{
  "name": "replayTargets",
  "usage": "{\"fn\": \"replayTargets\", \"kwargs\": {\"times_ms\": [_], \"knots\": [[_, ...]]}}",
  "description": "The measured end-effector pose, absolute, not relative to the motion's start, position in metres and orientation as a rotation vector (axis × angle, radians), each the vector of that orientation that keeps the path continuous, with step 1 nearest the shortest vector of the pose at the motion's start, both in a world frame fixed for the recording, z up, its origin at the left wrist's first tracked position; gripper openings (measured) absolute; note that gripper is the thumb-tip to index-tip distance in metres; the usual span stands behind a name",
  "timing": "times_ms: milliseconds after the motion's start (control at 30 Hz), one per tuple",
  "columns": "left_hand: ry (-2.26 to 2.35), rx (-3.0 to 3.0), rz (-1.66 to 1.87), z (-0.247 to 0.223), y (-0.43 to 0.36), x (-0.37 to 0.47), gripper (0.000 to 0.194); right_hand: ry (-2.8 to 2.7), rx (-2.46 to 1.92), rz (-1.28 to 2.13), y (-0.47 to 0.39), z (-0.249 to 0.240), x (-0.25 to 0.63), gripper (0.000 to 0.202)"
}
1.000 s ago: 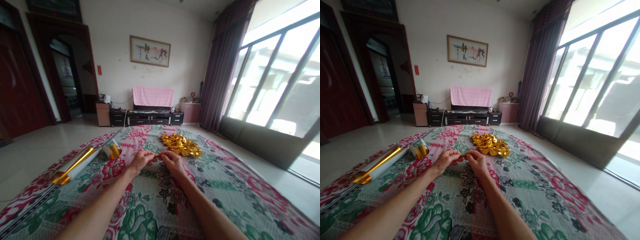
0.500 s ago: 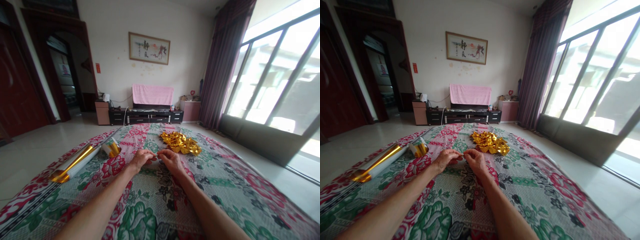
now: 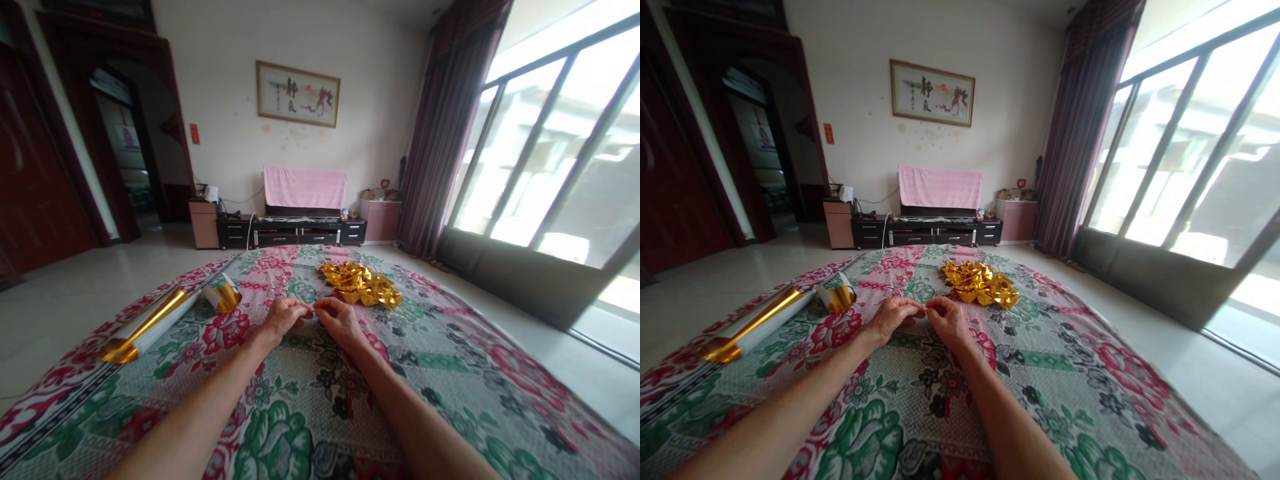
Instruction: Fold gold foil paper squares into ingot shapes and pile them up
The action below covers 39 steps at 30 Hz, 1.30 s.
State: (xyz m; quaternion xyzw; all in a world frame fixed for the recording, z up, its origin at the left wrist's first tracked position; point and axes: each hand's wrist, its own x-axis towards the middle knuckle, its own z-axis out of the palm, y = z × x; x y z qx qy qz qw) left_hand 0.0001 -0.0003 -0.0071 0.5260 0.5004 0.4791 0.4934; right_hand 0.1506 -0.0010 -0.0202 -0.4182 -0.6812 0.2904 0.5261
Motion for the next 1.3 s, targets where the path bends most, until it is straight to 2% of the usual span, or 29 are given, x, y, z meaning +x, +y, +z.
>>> {"fn": "replayTargets", "kwargs": {"times_ms": [1000,1100,1300], "knots": [[1.124,1.820,1.276,-0.020,0.006,0.002,0.026,-1.576,-1.094,0.701,0.004,-0.020,0.151,0.024],[1.153,1.798,1.252,-0.022,0.007,0.002,0.028,-1.576,-1.099,0.662,0.004,-0.021,0.150,0.024],[1.290,1.613,1.236,-0.023,0.008,0.003,0.019,-1.641,-1.058,0.619,0.005,-0.026,0.149,0.022]]}}
